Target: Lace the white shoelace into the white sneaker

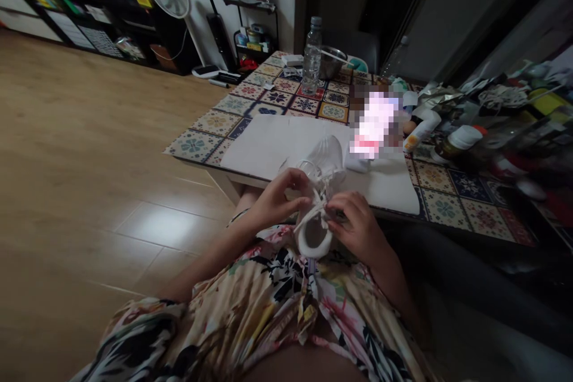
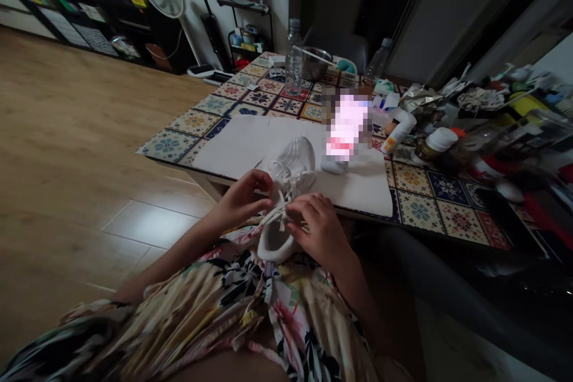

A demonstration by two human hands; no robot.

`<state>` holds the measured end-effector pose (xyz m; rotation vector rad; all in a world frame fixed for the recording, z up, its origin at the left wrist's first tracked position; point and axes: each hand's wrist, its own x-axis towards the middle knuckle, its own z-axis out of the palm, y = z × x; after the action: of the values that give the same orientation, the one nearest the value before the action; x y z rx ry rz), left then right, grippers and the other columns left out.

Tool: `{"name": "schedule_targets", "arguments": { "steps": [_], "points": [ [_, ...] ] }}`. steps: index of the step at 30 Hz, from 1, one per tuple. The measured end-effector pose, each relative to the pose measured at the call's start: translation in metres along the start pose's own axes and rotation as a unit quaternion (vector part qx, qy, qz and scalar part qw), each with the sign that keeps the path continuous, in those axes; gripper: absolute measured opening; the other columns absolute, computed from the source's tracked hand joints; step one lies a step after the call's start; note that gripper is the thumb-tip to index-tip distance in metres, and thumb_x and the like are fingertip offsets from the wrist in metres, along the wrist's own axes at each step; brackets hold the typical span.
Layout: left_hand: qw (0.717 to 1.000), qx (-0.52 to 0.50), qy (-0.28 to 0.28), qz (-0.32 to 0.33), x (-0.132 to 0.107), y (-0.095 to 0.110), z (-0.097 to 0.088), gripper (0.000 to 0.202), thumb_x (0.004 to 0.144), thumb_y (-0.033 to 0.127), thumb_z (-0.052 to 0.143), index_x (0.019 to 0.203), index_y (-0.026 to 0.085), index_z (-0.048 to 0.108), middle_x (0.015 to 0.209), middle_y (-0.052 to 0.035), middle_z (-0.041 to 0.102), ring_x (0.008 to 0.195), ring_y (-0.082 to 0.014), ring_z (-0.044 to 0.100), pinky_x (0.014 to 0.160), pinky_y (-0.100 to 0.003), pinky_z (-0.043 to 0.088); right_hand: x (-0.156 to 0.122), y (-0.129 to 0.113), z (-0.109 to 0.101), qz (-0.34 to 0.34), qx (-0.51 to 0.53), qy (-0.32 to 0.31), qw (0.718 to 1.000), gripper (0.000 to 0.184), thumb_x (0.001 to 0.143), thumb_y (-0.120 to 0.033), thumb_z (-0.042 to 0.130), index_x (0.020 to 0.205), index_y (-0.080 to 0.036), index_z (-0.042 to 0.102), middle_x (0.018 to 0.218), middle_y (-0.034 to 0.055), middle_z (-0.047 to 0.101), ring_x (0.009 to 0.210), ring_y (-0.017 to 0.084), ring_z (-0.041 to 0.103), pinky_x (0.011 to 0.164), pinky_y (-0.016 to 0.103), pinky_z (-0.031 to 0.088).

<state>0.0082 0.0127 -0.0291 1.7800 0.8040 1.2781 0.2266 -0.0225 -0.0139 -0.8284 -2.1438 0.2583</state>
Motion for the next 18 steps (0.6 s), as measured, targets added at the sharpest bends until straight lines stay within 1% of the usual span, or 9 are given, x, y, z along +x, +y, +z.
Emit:
{"name": "schedule_targets", "arguments": {
  "steps": [4, 7, 8, 10, 12, 13, 14, 16, 18],
  "points": [
    [0.987, 0.060, -0.145, 0.027, -0.003, 0.018, -0.005, 0.020, 0.084, 0.026, 0.072, 0.098, 0.015, 0.063, 0.096, -0.0068, 0.060, 0.089, -0.0169, 0.056, 0.081, -0.028, 0.048, 0.000, -0.004, -0.001, 0.011, -0.021, -0.004, 1.000, 0.011, 0.096, -0.022, 0.057, 0.087, -0.022, 0.062, 0.088, 0.0051, 0.068, 0.087, 0.021, 0.059, 0.082, 0.038, 0.044],
    [0.983, 0.094, -0.155, 0.039, -0.002, 0.026, -0.003, 0.016, 0.086, 0.023, 0.068, 0.099, 0.014, 0.064, 0.098, -0.0080, 0.061, 0.090, -0.0173, 0.057, 0.081, -0.029, 0.049, -0.002, -0.013, -0.010, 0.000, 0.071, -0.035, 0.997, 0.016, 0.098, -0.024, 0.054, 0.085, -0.022, 0.061, 0.087, 0.0042, 0.069, 0.090, 0.021, 0.060, 0.084, 0.039, 0.044],
    [0.982, 0.100, -0.152, 0.044, -0.002, 0.027, -0.002, 0.014, 0.087, 0.022, 0.066, 0.098, 0.014, 0.064, 0.098, -0.0084, 0.060, 0.090, -0.0175, 0.058, 0.081, -0.029, 0.049, -0.003, -0.017, -0.015, -0.029, 0.152, -0.056, 0.986, 0.018, 0.100, -0.026, 0.052, 0.084, -0.023, 0.061, 0.084, 0.0025, 0.070, 0.088, 0.019, 0.061, 0.084, 0.038, 0.046],
    [0.981, 0.109, -0.153, 0.055, -0.002, 0.026, 0.000, 0.012, 0.088, 0.023, 0.064, 0.096, 0.014, 0.065, 0.097, -0.0087, 0.060, 0.091, -0.0185, 0.058, 0.082, -0.030, 0.050, -0.005, -0.022, -0.025, -0.125, 0.333, -0.114, 0.928, 0.022, 0.101, -0.031, 0.049, 0.082, -0.026, 0.060, 0.077, -0.0018, 0.070, 0.081, 0.015, 0.065, 0.081, 0.034, 0.050],
    [0.981, 0.108, -0.150, 0.062, -0.003, 0.024, 0.002, 0.014, 0.088, 0.026, 0.065, 0.096, 0.014, 0.064, 0.096, -0.0084, 0.060, 0.090, -0.0184, 0.058, 0.078, -0.029, 0.050, -0.006, -0.024, -0.031, -0.174, 0.411, -0.153, 0.882, 0.021, 0.100, -0.035, 0.052, 0.083, -0.027, 0.060, 0.076, -0.0034, 0.071, 0.078, 0.014, 0.067, 0.079, 0.032, 0.053],
    [0.982, 0.105, -0.147, 0.062, -0.003, 0.023, 0.003, 0.014, 0.088, 0.026, 0.065, 0.096, 0.014, 0.064, 0.095, -0.0082, 0.059, 0.087, -0.0176, 0.057, 0.075, -0.027, 0.049, -0.006, -0.023, -0.032, -0.160, 0.401, -0.157, 0.888, 0.022, 0.100, -0.037, 0.052, 0.083, -0.026, 0.061, 0.079, -0.0021, 0.072, 0.081, 0.015, 0.067, 0.080, 0.033, 0.053],
    [0.983, 0.102, -0.142, 0.060, -0.004, 0.023, 0.004, 0.014, 0.089, 0.026, 0.065, 0.094, 0.014, 0.063, 0.094, -0.0079, 0.059, 0.084, -0.0166, 0.057, 0.071, -0.026, 0.049, -0.006, -0.022, -0.032, -0.122, 0.365, -0.150, 0.911, 0.023, 0.099, -0.040, 0.052, 0.084, -0.025, 0.062, 0.083, 0.0001, 0.072, 0.084, 0.016, 0.067, 0.081, 0.034, 0.053],
    [0.983, 0.106, -0.140, 0.056, -0.005, 0.024, 0.005, 0.012, 0.090, 0.026, 0.063, 0.089, 0.014, 0.061, 0.092, -0.0073, 0.058, 0.081, -0.0156, 0.055, 0.069, -0.025, 0.047, -0.005, -0.016, -0.026, -0.016, 0.263, -0.100, 0.959, 0.026, 0.100, -0.043, 0.050, 0.088, -0.024, 0.063, 0.089, 0.0041, 0.071, 0.089, 0.019, 0.065, 0.082, 0.035, 0.051],
    [0.981, 0.115, -0.144, 0.058, -0.005, 0.026, 0.006, 0.012, 0.090, 0.025, 0.062, 0.085, 0.014, 0.060, 0.090, -0.0070, 0.057, 0.081, -0.0152, 0.055, 0.070, -0.025, 0.047, -0.003, -0.010, -0.018, 0.055, 0.188, -0.053, 0.979, 0.023, 0.101, -0.040, 0.049, 0.096, -0.023, 0.064, 0.093, 0.0058, 0.068, 0.090, 0.019, 0.063, 0.082, 0.033, 0.050]
  ]
}}
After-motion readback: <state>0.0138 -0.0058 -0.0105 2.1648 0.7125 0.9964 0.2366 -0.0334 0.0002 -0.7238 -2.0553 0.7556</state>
